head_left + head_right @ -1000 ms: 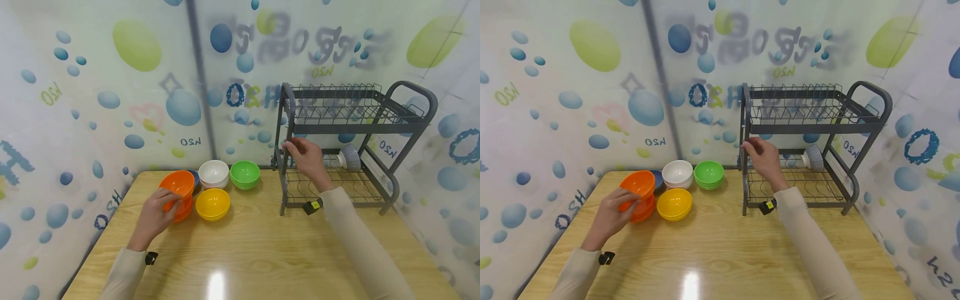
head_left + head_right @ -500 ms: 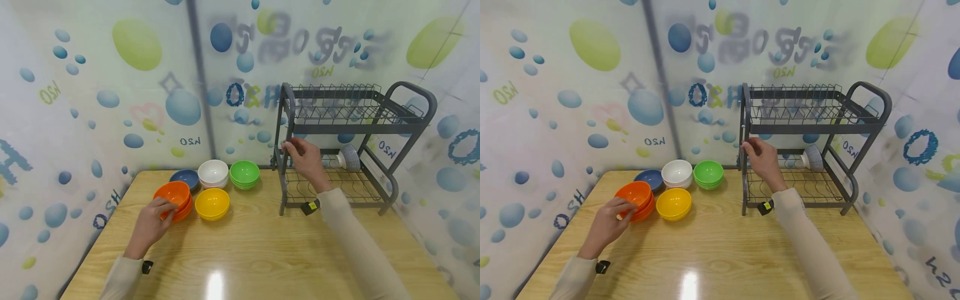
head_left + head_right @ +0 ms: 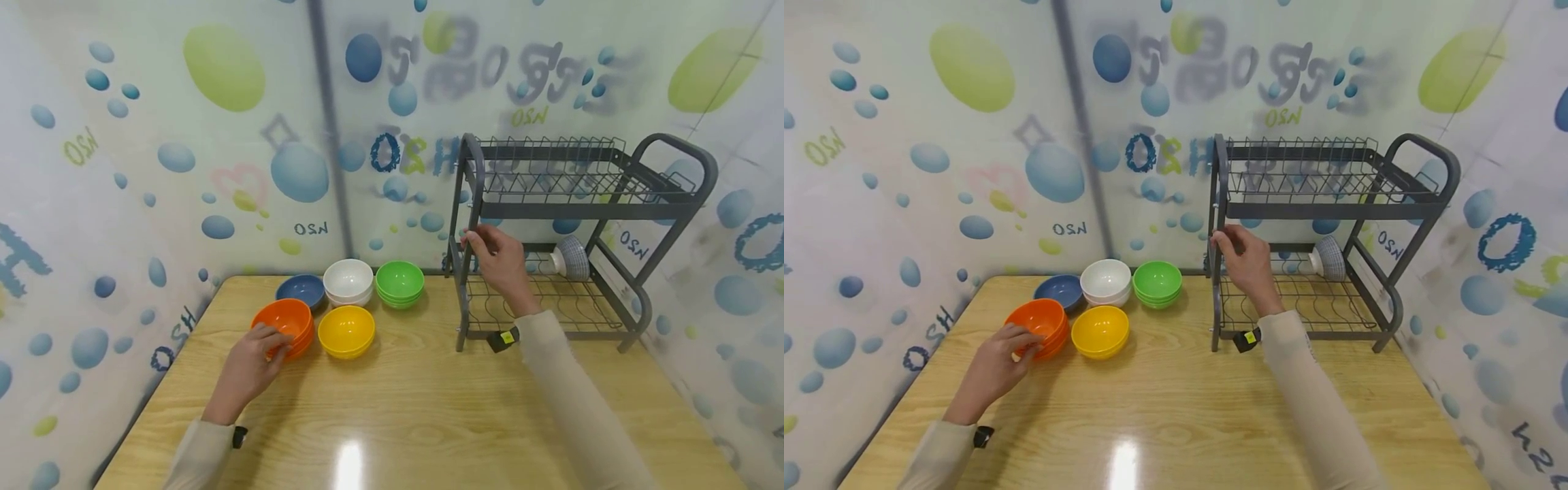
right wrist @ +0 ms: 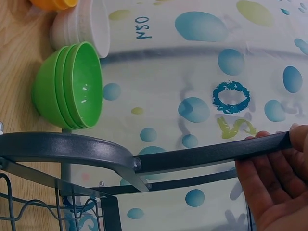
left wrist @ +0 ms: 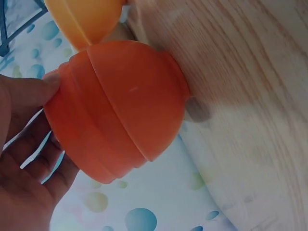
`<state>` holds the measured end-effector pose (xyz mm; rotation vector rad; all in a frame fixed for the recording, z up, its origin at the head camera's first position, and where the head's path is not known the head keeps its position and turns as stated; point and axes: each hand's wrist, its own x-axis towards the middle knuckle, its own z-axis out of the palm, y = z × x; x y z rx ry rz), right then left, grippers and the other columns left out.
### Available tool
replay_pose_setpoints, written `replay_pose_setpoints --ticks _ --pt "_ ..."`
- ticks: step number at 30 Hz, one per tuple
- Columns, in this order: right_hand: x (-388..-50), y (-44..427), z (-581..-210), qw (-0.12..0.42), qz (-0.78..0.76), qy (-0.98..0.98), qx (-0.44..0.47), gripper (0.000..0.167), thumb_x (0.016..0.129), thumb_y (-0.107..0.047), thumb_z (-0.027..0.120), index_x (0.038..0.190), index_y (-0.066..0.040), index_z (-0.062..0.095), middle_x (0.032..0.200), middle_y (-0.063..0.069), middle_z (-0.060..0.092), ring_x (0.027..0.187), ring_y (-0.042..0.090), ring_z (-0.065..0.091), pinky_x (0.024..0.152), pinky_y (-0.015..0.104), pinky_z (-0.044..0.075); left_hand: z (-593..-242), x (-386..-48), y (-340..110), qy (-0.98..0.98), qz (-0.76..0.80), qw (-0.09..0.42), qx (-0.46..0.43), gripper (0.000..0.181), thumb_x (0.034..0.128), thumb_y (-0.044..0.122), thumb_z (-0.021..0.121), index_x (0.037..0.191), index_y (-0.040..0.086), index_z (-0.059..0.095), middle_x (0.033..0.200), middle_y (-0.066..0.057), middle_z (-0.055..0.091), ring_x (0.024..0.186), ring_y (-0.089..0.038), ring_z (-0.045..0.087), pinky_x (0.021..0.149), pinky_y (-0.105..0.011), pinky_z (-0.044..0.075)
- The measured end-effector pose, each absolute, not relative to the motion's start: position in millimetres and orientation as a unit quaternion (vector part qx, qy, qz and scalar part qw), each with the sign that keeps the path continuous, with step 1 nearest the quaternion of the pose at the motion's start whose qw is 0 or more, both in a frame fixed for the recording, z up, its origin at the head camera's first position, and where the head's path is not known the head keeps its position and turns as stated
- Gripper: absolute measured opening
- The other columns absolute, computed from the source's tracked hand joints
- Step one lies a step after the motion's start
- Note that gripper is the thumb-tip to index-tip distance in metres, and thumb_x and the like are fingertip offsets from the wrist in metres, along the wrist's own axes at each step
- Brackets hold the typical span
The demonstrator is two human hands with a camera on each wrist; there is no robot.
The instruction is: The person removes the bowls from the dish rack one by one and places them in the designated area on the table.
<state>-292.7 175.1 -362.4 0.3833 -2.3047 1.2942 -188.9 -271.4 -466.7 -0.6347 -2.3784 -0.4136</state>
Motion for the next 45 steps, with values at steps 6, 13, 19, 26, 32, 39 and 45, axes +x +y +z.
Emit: replay_pose_setpoints --ticks 6,13,19,26,32,39,45 --pt "-293 172 -363 0.233 0.475 -0.837 0.136 0.038 0.107 -0.043 0.052 0.121 -0.014 0.072 0.113 0.007 0.077 0.102 0.024 0.072 0.082 0.037 0.049 -462 -186 -270 -0.921 -0.159 0.283 -0.216 0.024 0.0759 -0.001 0.085 0.098 0.005 0.078 0.089 -0.005 0.073 0.082 -0.02 0.063 0.069 -0.039 0.058" --pt "-293 169 -363 0.236 0.482 -0.832 0.137 0.038 0.107 -0.043 0.052 0.121 -0.014 0.072 0.114 0.007 0.077 0.104 0.024 0.072 0.086 0.043 0.054 -458 -191 -264 -0.917 -0.176 0.293 -0.206 0.029 0.0797 0.005 0.085 0.107 0.004 0.074 0.099 -0.011 0.07 0.09 -0.026 0.061 0.073 -0.044 0.059" --pt "-293 168 -364 0.248 0.49 -0.824 0.14 0.041 0.106 -0.045 0.052 0.124 -0.014 0.071 0.113 0.009 0.077 0.106 0.025 0.072 0.092 0.05 0.056 -455 -202 -247 -0.91 -0.207 0.293 -0.206 0.038 0.0821 0.011 0.086 0.117 0.004 0.072 0.109 -0.012 0.064 0.105 -0.028 0.057 0.084 -0.047 0.058" --pt "-291 168 -365 0.25 0.498 -0.819 0.136 0.042 0.106 -0.045 0.051 0.124 -0.012 0.07 0.115 0.01 0.076 0.11 0.026 0.071 0.097 0.052 0.056 -451 -213 -214 -0.911 -0.248 0.259 -0.202 0.046 0.0869 0.021 0.084 0.128 0.006 0.068 0.12 -0.011 0.062 0.11 -0.027 0.057 0.088 -0.046 0.057" --pt "-293 169 -367 0.257 0.494 -0.821 0.123 0.045 0.106 -0.049 0.05 0.126 -0.014 0.07 0.113 0.009 0.076 0.11 0.025 0.071 0.094 0.052 0.057 -449 -226 -182 -0.898 -0.277 0.255 -0.227 0.047 0.0892 0.024 0.081 0.131 0.009 0.066 0.126 -0.01 0.061 0.117 -0.026 0.056 0.095 -0.045 0.057" --pt "-292 170 -370 0.255 0.497 -0.82 0.121 0.046 0.106 -0.05 0.049 0.125 -0.014 0.071 0.113 0.008 0.076 0.111 0.025 0.071 0.095 0.054 0.057 -449 -241 -143 -0.885 -0.303 0.24 -0.259 0.047 0.0927 0.027 0.077 0.134 0.01 0.064 0.128 -0.009 0.06 0.121 -0.025 0.056 0.104 -0.045 0.054" --pt "-291 168 -371 0.258 0.501 -0.816 0.127 0.043 0.106 -0.048 0.05 0.123 -0.014 0.072 0.113 0.008 0.077 0.11 0.025 0.071 0.09 0.051 0.057 -442 -252 -111 -0.883 -0.323 0.208 -0.269 0.05 0.0962 0.031 0.074 0.14 0.013 0.06 0.133 -0.006 0.059 0.127 -0.023 0.055 0.109 -0.043 0.051"
